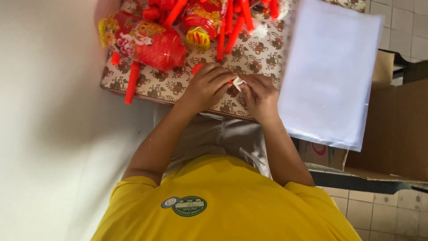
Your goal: Assembling red plastic lantern parts by wrapping white material around the ends of tubes.
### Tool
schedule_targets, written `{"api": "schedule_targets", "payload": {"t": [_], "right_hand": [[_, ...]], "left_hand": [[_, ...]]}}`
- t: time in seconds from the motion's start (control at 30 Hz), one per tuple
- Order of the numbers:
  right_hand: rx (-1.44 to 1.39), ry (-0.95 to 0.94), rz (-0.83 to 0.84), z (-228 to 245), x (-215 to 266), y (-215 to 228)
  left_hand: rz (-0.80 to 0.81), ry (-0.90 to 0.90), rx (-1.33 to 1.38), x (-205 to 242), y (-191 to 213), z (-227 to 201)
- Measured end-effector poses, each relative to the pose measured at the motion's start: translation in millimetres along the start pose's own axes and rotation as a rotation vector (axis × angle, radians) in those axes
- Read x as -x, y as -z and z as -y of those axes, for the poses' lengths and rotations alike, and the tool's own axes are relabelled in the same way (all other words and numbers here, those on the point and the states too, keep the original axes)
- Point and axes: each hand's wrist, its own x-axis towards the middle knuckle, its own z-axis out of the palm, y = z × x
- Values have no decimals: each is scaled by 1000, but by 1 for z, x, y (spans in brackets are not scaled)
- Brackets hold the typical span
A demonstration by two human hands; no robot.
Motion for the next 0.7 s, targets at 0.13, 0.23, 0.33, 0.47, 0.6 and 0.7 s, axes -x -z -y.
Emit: {"api": "schedule_targets", "payload": {"t": [0.13,0.23,0.33,0.47,0.6,0.7], "right_hand": [[34,26,-10,4,-2,-1],[32,63,21,16,-9,5],[24,102,-25,10,-9,7],[39,81,-67,-3,0,5],[3,108,-99,2,-3,6],[37,162,-104,0,-7,4]], "left_hand": [[12,15,20,4,-1,3],[6,33,35,8,-1,6],[-47,13,44,8,-3,9],[-94,71,69,10,0,11],[-90,128,194,17,-1,16],[-77,174,242,20,-8,21]]}}
